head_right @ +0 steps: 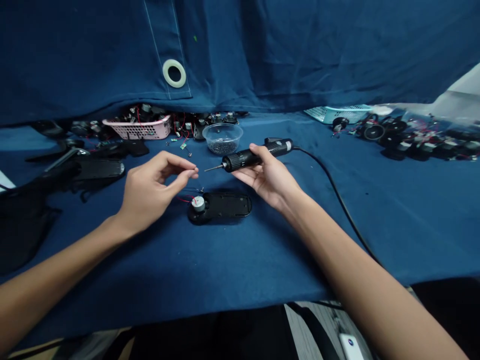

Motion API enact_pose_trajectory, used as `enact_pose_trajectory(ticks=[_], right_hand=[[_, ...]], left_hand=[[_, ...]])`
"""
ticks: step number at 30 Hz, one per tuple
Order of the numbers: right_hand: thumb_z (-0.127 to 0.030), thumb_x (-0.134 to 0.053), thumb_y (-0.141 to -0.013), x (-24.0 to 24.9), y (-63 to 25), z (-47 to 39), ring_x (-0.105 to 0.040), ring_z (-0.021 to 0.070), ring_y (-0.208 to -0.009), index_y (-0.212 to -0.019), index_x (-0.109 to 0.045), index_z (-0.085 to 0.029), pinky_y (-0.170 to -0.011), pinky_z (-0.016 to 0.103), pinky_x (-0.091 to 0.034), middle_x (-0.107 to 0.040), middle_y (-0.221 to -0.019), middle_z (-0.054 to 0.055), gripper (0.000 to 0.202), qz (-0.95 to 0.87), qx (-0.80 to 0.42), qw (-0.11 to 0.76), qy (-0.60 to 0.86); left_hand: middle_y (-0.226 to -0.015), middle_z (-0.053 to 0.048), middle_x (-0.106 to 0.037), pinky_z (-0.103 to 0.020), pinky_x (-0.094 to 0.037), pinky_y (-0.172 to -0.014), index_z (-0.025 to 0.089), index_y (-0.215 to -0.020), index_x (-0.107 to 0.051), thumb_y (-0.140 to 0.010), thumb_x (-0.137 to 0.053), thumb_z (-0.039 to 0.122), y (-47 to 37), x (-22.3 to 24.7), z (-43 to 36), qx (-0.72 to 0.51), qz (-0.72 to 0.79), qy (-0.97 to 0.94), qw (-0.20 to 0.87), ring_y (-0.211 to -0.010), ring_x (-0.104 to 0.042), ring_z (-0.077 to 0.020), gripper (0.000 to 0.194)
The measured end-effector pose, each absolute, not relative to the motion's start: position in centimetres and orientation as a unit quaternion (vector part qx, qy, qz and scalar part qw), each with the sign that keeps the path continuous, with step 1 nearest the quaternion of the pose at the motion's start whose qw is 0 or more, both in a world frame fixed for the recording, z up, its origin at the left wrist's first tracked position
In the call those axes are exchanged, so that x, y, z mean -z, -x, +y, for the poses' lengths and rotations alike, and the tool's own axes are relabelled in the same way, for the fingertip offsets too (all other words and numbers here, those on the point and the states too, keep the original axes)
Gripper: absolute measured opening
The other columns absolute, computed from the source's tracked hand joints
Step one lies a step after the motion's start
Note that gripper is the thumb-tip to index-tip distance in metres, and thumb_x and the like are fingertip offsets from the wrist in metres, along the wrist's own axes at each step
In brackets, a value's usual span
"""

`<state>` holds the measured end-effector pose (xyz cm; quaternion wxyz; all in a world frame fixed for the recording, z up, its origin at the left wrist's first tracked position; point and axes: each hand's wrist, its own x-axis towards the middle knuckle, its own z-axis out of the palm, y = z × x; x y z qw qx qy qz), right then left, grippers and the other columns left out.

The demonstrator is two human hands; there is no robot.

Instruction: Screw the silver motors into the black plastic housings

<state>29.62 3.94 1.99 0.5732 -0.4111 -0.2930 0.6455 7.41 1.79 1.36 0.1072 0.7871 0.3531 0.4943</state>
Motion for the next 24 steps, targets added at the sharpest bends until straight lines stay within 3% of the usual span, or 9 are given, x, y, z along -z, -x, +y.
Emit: enact_pose_trajectory(ticks=[4,7,24], right_hand=[[-0.024,-0.052,-0.093,-2.6,-29.0,3.3,-0.074,0.0177,-0.075,-0.093,-0.059,-0.01,-0.072,0.025,-0.063,-0.073,-0.084,0.013,0.016,-0.287,-0.667,0.573,0.381],[-0.023,-0.05,-0.094,-2.8,-28.7,3.0,-0.074,0.0178,-0.074,-0.096,-0.059,-0.009,-0.073,0.025,-0.063,-0.073,-0.084,0.013,0.017,-0.288,-0.675,0.572,0.367],[-0.023,-0.046,-0.097,-2.8,-28.0,2.4,-0.074,0.0175,-0.078,-0.106,-0.056,-0.004,-0.077,0.024,-0.061,-0.072,-0.091,0.016,0.023,-0.249,-0.719,0.541,0.359]], left_hand=[[-0.093,-0.001,-0.073,-0.026,-0.06,-0.081,0.017,-0.095,-0.064,-0.09,-0.064,0.018,-8.4,-1.0,0.4,-0.557,0.345,-0.712,0.253,-0.085,-0.073,-0.0144,0.005],[-0.093,-0.001,-0.073,-0.025,-0.061,-0.079,0.017,-0.095,-0.064,-0.09,-0.064,0.018,-9.0,-1.0,0.1,-0.591,0.331,-0.678,0.287,-0.082,-0.073,-0.014,0.005],[-0.089,0.002,-0.071,-0.019,-0.06,-0.076,0.019,-0.094,-0.067,-0.088,-0.066,0.015,-9.9,-0.4,-0.3,-0.645,0.315,-0.649,0.253,-0.079,-0.073,-0.0102,0.007]])
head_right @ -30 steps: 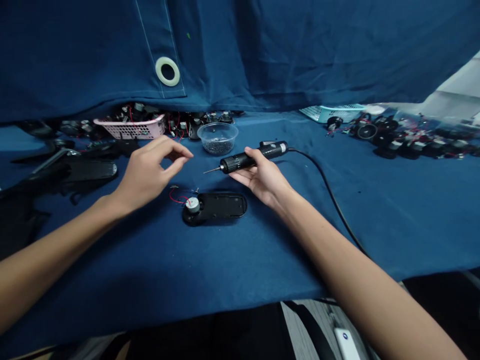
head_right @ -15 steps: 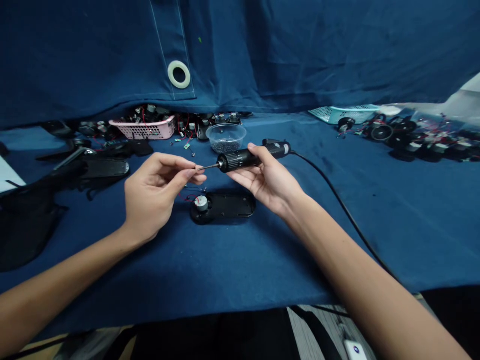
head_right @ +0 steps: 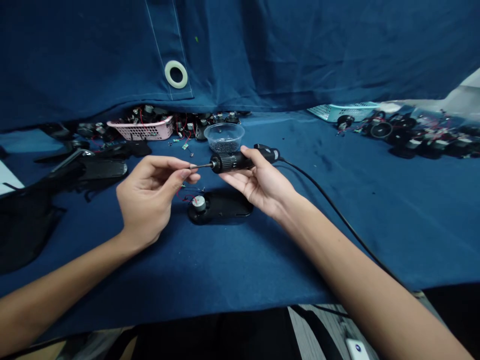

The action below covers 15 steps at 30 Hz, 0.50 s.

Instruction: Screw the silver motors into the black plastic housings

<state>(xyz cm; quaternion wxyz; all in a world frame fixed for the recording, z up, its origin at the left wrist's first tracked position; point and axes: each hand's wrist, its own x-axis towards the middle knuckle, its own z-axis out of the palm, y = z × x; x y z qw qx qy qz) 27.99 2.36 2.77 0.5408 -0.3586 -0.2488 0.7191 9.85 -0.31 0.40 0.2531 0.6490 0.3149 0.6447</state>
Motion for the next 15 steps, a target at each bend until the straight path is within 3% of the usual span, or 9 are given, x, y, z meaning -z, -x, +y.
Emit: enact_pose_trajectory(ticks=[7,15], right_hand=[[-0.023,-0.045,-0.098,-3.6,-27.6,1.9,-0.074,0.0166,-0.076,-0.106,-0.057,-0.004,-0.076,0.023,-0.061,-0.072,-0.089,0.015,0.024,-0.234,-0.731,0.532,0.358],[-0.024,-0.045,-0.098,-3.6,-27.4,1.6,-0.074,0.0167,-0.075,-0.103,-0.058,-0.006,-0.075,0.023,-0.062,-0.073,-0.089,0.015,0.023,-0.233,-0.726,0.536,0.363]], left_hand=[[-0.088,0.002,-0.071,-0.02,-0.059,-0.074,0.019,-0.095,-0.065,-0.089,-0.066,0.017,-10.1,-0.4,-0.4,-0.662,0.306,-0.662,0.175,-0.078,-0.072,-0.0097,0.007],[-0.094,-0.002,-0.07,-0.033,-0.059,-0.083,0.022,-0.095,-0.063,-0.091,-0.063,0.023,-9.4,0.0,0.3,-0.623,0.333,-0.703,0.076,-0.086,-0.07,-0.0155,0.005]])
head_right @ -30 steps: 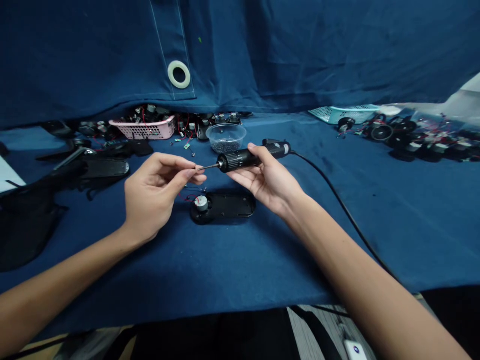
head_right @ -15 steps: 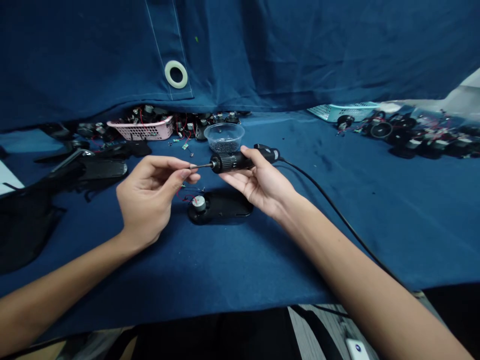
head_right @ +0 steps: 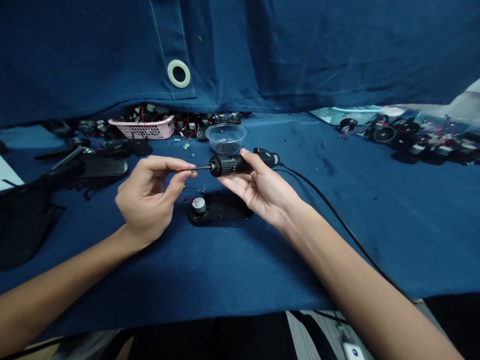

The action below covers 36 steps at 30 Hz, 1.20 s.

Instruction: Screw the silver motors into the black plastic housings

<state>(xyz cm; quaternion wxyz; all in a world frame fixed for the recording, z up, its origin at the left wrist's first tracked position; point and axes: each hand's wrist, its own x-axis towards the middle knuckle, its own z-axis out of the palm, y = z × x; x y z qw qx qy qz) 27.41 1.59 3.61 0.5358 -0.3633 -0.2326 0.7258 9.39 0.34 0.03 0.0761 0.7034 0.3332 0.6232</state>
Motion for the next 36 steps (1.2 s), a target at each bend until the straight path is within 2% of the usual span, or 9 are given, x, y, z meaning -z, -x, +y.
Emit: enact_pose_trajectory(ticks=[4,8,11,18,23,28,30,33,36], right_hand=[[-0.024,-0.048,-0.097,-3.3,-27.4,1.6,-0.074,0.0174,-0.075,-0.101,-0.058,-0.005,-0.075,0.023,-0.062,-0.072,-0.089,0.016,0.022,-0.231,-0.719,0.544,0.366],[-0.024,-0.049,-0.096,-3.2,-27.4,1.6,-0.074,0.017,-0.076,-0.101,-0.058,-0.006,-0.075,0.023,-0.062,-0.072,-0.088,0.015,0.021,-0.236,-0.718,0.549,0.357],[-0.024,-0.048,-0.096,-3.1,-27.5,1.6,-0.074,0.0163,-0.075,-0.101,-0.058,-0.008,-0.074,0.022,-0.062,-0.072,-0.088,0.013,0.02,-0.233,-0.718,0.55,0.358],[-0.022,-0.051,-0.094,-3.0,-27.6,1.7,-0.074,0.0175,-0.075,-0.096,-0.058,-0.008,-0.074,0.024,-0.063,-0.072,-0.089,0.015,0.016,-0.235,-0.707,0.559,0.364],[-0.023,-0.05,-0.095,-2.8,-27.6,1.7,-0.074,0.0163,-0.076,-0.095,-0.057,-0.011,-0.075,0.025,-0.063,-0.073,-0.091,0.013,0.014,-0.259,-0.69,0.565,0.371],[-0.026,-0.051,-0.094,-2.8,-27.7,1.7,-0.073,0.0149,-0.079,-0.095,-0.058,-0.013,-0.077,0.023,-0.062,-0.073,-0.09,0.011,0.015,-0.266,-0.689,0.56,0.377],[-0.027,-0.052,-0.093,-2.8,-27.7,1.6,-0.072,0.0148,-0.08,-0.092,-0.059,-0.014,-0.077,0.023,-0.062,-0.073,-0.089,0.01,0.015,-0.264,-0.682,0.565,0.381],[-0.029,-0.057,-0.09,-2.8,-27.9,1.7,-0.07,0.0137,-0.075,-0.084,-0.056,-0.018,-0.075,0.024,-0.062,-0.071,-0.082,0.006,0.013,-0.266,-0.649,0.593,0.396],[-0.031,-0.068,-0.083,-2.6,-28.4,2.0,-0.065,0.0117,-0.067,-0.08,-0.055,-0.019,-0.071,0.025,-0.061,-0.066,-0.073,0.0,0.018,-0.294,-0.6,0.622,0.408]], left_hand=[[-0.092,0.0,-0.068,-0.031,-0.056,-0.084,0.023,-0.098,-0.062,-0.09,-0.064,0.02,-9.4,0.1,0.6,-0.611,0.318,-0.723,0.049,-0.087,-0.068,-0.0142,0.009],[-0.1,0.0,-0.066,-0.032,-0.053,-0.091,0.024,-0.11,-0.059,-0.086,-0.07,0.019,-9.4,0.2,0.8,-0.603,0.306,-0.735,0.058,-0.096,-0.065,-0.0149,0.027],[-0.102,-0.001,-0.064,-0.033,-0.053,-0.087,0.024,-0.113,-0.057,-0.082,-0.074,0.021,-9.1,0.4,1.0,-0.621,0.29,-0.727,0.05,-0.094,-0.065,-0.0161,0.035],[-0.092,-0.001,-0.066,-0.035,-0.051,-0.084,0.024,-0.094,-0.061,-0.088,-0.065,0.021,-8.5,0.0,0.9,-0.599,0.321,-0.733,-0.027,-0.09,-0.062,-0.0176,0.008],[-0.088,0.0,-0.067,-0.034,-0.05,-0.084,0.023,-0.092,-0.062,-0.086,-0.064,0.015,-8.6,-0.5,1.0,-0.577,0.312,-0.75,-0.08,-0.085,-0.062,-0.017,0.01],[-0.09,-0.001,-0.067,-0.034,-0.05,-0.084,0.023,-0.094,-0.06,-0.088,-0.064,0.018,-8.9,-0.4,1.1,-0.557,0.314,-0.762,-0.103,-0.087,-0.063,-0.0175,0.008],[-0.098,-0.002,-0.066,-0.035,-0.05,-0.088,0.023,-0.104,-0.058,-0.086,-0.07,0.026,-8.7,-0.2,1.0,-0.546,0.298,-0.78,-0.063,-0.093,-0.063,-0.0185,0.022],[-0.116,-0.007,-0.06,-0.037,-0.048,-0.095,0.024,-0.127,-0.048,-0.077,-0.077,0.043,-8.1,0.1,1.0,-0.499,0.292,-0.814,0.057,-0.107,-0.06,-0.0216,0.061],[-0.13,-0.009,-0.054,-0.044,-0.045,-0.101,0.026,-0.136,-0.042,-0.077,-0.074,0.053,-7.0,0.3,1.2,-0.364,0.334,-0.854,0.161,-0.12,-0.054,-0.0267,0.073]])
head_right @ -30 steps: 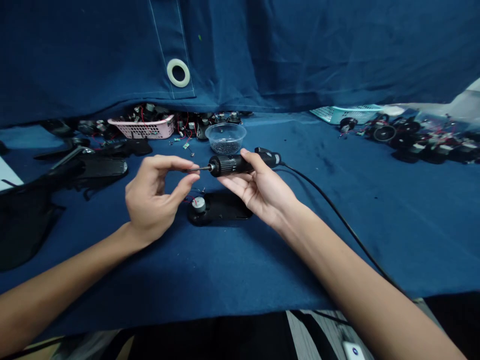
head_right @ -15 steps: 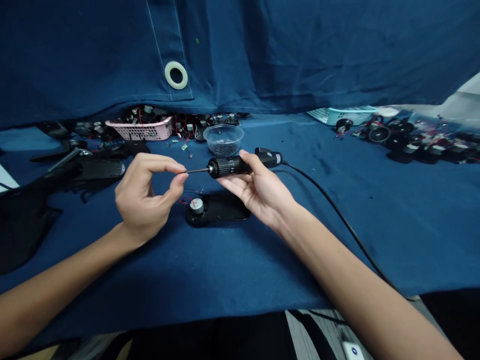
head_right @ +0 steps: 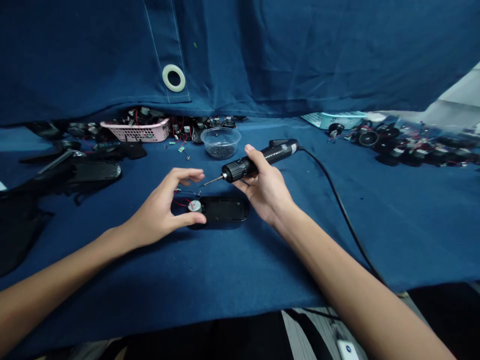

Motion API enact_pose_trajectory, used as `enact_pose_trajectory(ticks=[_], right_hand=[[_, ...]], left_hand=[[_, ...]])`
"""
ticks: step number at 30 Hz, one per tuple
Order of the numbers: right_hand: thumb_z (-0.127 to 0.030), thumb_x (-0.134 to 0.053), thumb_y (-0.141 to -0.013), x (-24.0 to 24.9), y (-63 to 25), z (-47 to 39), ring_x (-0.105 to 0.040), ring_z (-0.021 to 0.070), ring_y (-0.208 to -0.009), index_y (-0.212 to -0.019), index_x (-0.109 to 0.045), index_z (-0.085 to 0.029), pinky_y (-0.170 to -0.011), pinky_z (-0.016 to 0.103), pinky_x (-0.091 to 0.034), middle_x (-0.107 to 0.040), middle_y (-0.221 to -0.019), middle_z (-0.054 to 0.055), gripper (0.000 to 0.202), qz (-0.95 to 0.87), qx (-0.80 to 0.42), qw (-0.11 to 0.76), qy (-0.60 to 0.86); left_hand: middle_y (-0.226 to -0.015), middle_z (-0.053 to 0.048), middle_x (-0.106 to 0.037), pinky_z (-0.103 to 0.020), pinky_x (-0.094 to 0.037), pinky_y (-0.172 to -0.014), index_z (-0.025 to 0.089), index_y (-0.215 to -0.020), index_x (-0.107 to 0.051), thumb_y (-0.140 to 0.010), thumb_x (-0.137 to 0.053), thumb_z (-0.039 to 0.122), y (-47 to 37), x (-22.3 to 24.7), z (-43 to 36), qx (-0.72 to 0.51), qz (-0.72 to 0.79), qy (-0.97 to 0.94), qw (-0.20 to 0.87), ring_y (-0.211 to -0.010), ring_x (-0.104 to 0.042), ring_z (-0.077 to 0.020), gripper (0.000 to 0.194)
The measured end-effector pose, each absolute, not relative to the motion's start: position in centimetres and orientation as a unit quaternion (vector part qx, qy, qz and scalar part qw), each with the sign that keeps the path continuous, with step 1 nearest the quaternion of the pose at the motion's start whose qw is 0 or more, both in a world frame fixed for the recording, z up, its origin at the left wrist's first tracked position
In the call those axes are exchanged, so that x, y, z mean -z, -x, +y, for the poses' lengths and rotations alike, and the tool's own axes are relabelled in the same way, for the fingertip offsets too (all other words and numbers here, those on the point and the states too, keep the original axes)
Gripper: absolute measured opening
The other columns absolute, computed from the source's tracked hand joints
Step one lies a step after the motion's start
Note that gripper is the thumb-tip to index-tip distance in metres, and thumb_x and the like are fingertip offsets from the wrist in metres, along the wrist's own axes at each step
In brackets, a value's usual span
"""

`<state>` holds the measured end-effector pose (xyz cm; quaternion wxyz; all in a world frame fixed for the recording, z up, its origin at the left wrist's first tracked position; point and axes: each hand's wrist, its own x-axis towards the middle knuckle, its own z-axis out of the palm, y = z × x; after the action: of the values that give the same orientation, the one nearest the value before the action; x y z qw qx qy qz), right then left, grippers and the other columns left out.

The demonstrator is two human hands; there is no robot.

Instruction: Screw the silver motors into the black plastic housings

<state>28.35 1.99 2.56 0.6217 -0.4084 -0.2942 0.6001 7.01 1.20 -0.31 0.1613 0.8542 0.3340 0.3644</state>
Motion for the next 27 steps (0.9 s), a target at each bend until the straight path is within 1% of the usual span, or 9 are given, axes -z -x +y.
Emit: enact_pose_trajectory(ticks=[3,6,8,11,14,19,27], right_hand=[[-0.03,-0.072,-0.078,-2.3,-28.8,2.5,-0.062,0.0108,-0.065,-0.078,-0.055,-0.019,-0.067,0.024,-0.06,-0.062,-0.071,-0.002,0.02,-0.338,-0.557,0.639,0.409],[-0.027,-0.07,-0.078,-2.3,-28.8,2.7,-0.062,0.0111,-0.066,-0.075,-0.055,-0.019,-0.062,0.022,-0.057,-0.058,-0.069,-0.002,0.017,-0.379,-0.502,0.656,0.418],[-0.025,-0.069,-0.079,-2.2,-28.6,2.7,-0.063,0.012,-0.069,-0.074,-0.055,-0.019,-0.061,0.023,-0.056,-0.058,-0.07,-0.002,0.016,-0.403,-0.47,0.659,0.426],[-0.026,-0.07,-0.078,-2.0,-28.1,2.6,-0.065,0.0133,-0.072,-0.076,-0.056,-0.02,-0.062,0.024,-0.057,-0.061,-0.073,0.0,0.015,-0.439,-0.445,0.65,0.432],[-0.029,-0.071,-0.078,-1.5,-27.8,2.4,-0.065,0.0135,-0.073,-0.079,-0.058,-0.02,-0.063,0.024,-0.058,-0.064,-0.075,0.0,0.016,-0.477,-0.426,0.633,0.437],[-0.033,-0.073,-0.078,-1.0,-27.6,2.3,-0.065,0.0139,-0.074,-0.08,-0.06,-0.021,-0.069,0.025,-0.058,-0.066,-0.078,0.0,0.018,-0.505,-0.404,0.618,0.448],[-0.041,-0.067,-0.082,-0.4,-27.9,2.5,-0.065,0.0167,-0.079,-0.087,-0.06,-0.021,-0.072,0.03,-0.057,-0.068,-0.083,0.002,0.022,-0.566,-0.332,0.598,0.46]], left_hand=[[-0.136,-0.008,-0.052,-0.05,-0.044,-0.1,0.03,-0.137,-0.045,-0.078,-0.07,0.058,-6.2,0.5,1.5,-0.226,0.373,-0.876,0.207,-0.123,-0.05,-0.031,0.07],[-0.132,-0.006,-0.056,-0.049,-0.045,-0.098,0.03,-0.133,-0.051,-0.08,-0.067,0.055,-5.9,0.7,1.7,-0.175,0.378,-0.882,0.222,-0.12,-0.051,-0.0308,0.061],[-0.129,-0.006,-0.058,-0.048,-0.045,-0.097,0.03,-0.132,-0.053,-0.081,-0.066,0.055,-6.0,0.9,1.7,-0.171,0.377,-0.882,0.224,-0.118,-0.052,-0.0304,0.058],[-0.129,-0.006,-0.058,-0.047,-0.045,-0.096,0.03,-0.131,-0.053,-0.08,-0.066,0.058,-6.1,1.1,1.7,-0.171,0.38,-0.881,0.222,-0.116,-0.053,-0.0308,0.06],[-0.129,-0.006,-0.058,-0.046,-0.044,-0.095,0.03,-0.132,-0.052,-0.08,-0.065,0.059,-6.2,1.1,1.7,-0.174,0.379,-0.882,0.219,-0.115,-0.053,-0.0304,0.061],[-0.129,-0.005,-0.058,-0.045,-0.039,-0.102,0.028,-0.13,-0.051,-0.082,-0.066,0.054,-6.5,0.9,1.6,-0.176,0.369,-0.886,0.218,-0.116,-0.054,-0.0273,0.056],[-0.128,-0.004,-0.058,-0.044,-0.039,-0.1,0.027,-0.129,-0.052,-0.082,-0.065,0.057,-6.4,0.9,1.6,-0.172,0.369,-0.888,0.215,-0.113,-0.055,-0.0275,0.057]])
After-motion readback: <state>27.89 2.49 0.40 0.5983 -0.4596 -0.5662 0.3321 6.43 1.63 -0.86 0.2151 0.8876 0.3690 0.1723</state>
